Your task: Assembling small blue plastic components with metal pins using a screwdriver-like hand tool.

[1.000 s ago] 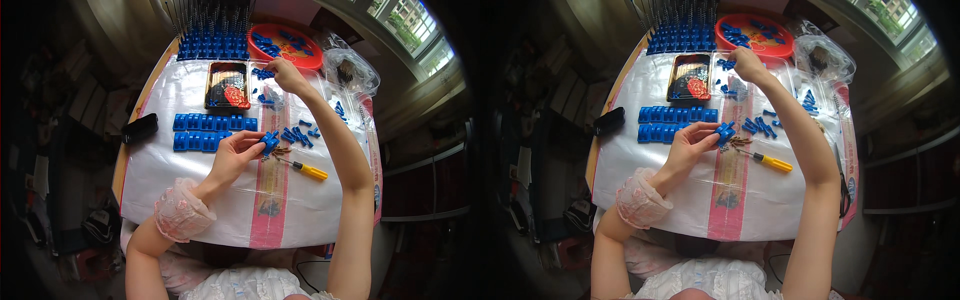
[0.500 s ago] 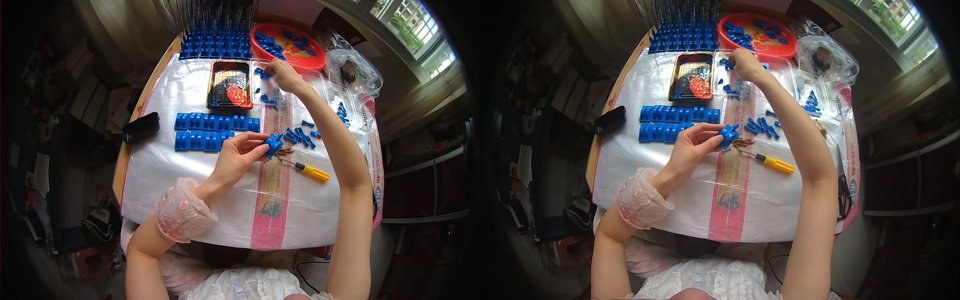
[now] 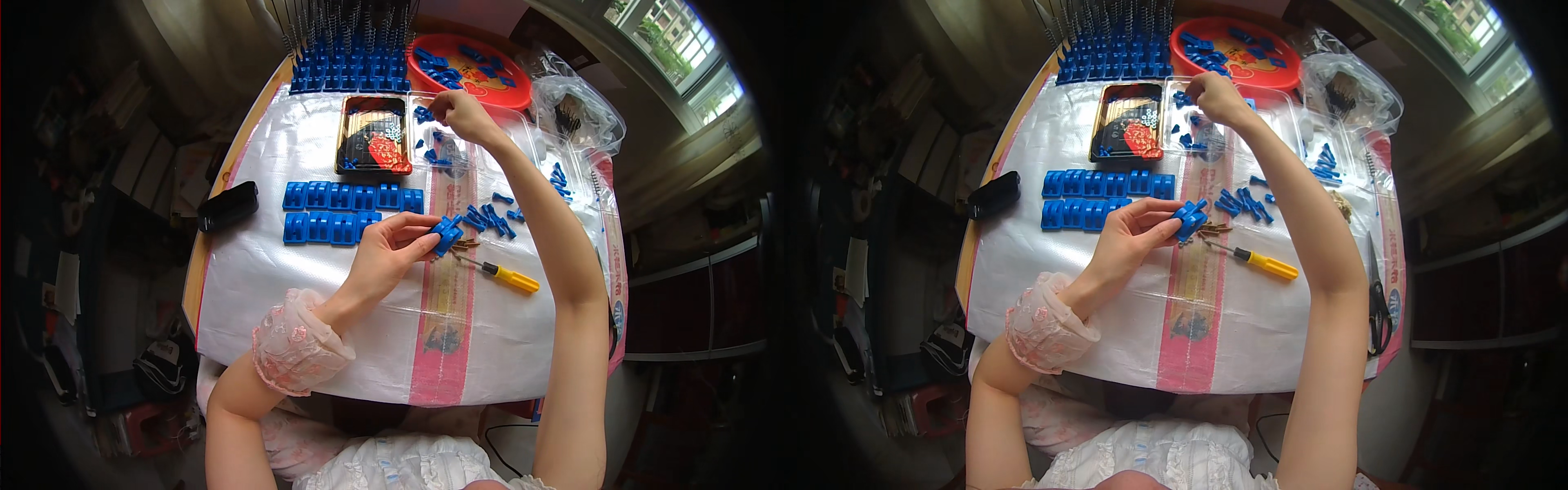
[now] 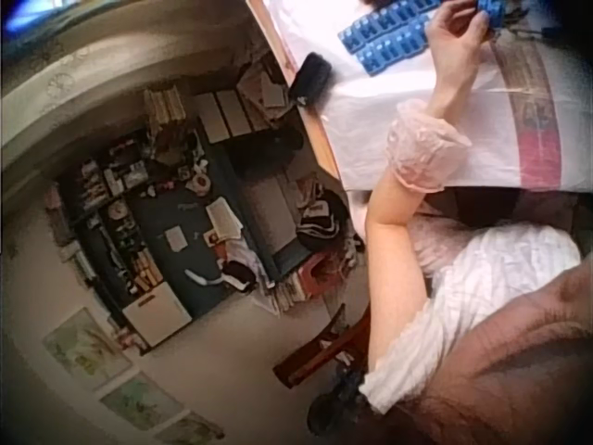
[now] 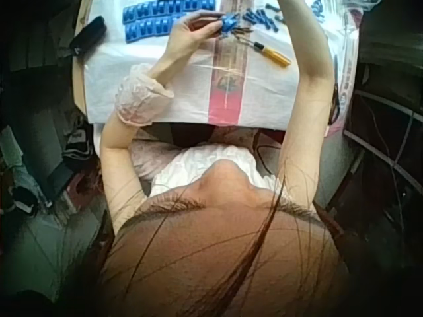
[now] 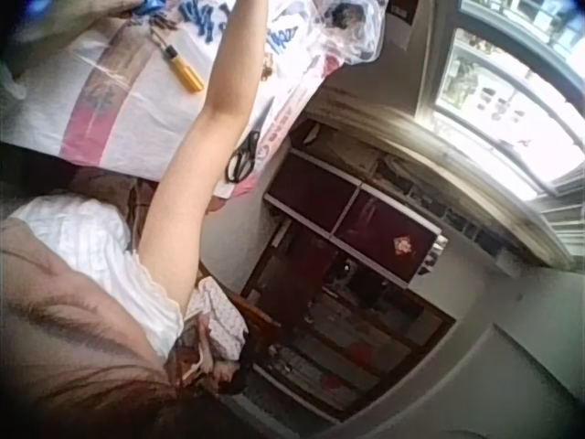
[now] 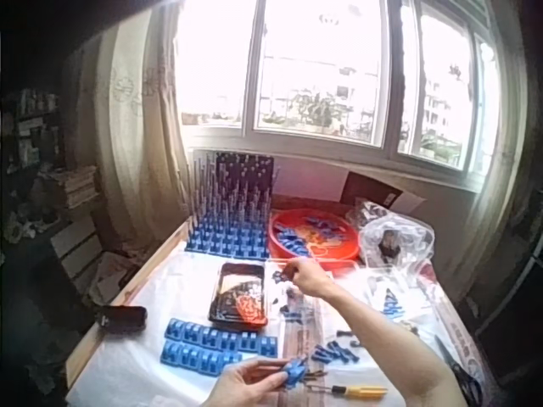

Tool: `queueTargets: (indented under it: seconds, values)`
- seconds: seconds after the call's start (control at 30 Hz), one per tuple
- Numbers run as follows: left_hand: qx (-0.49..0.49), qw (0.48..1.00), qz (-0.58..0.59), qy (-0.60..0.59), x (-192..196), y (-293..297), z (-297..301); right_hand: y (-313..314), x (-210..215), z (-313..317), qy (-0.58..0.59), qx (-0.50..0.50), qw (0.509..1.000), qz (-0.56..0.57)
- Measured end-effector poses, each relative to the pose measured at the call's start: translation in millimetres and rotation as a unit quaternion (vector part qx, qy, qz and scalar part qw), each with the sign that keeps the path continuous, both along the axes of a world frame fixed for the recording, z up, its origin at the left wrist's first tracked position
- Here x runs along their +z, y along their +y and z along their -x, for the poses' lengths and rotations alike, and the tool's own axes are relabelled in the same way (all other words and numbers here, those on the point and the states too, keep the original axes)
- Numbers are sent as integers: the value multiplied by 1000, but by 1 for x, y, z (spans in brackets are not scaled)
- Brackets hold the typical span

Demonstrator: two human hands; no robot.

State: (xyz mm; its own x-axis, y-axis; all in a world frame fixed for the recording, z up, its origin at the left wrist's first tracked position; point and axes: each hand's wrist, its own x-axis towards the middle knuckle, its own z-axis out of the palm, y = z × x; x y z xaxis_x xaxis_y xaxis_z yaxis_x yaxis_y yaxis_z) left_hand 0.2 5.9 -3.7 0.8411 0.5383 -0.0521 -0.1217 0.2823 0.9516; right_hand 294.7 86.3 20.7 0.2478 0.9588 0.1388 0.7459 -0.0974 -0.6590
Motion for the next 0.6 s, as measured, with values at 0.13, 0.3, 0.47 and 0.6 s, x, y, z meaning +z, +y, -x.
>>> queueTargets:
  seconds: [0.13,0.3,0.47,0.6]
  values:
    - [-2,1000,0,3,0,0,-1,4,-6,-1,16,-15,998,-58]
    - [-5,1000,0,2,0,0,0,8,-9,4,-38,-10,998,-50]
    - [-5,1000,2,5,2,0,0,8,-5,6,52,30,998,-14]
    - [-4,1000,0,8,3,0,1,8,-2,4,41,35,998,-13]
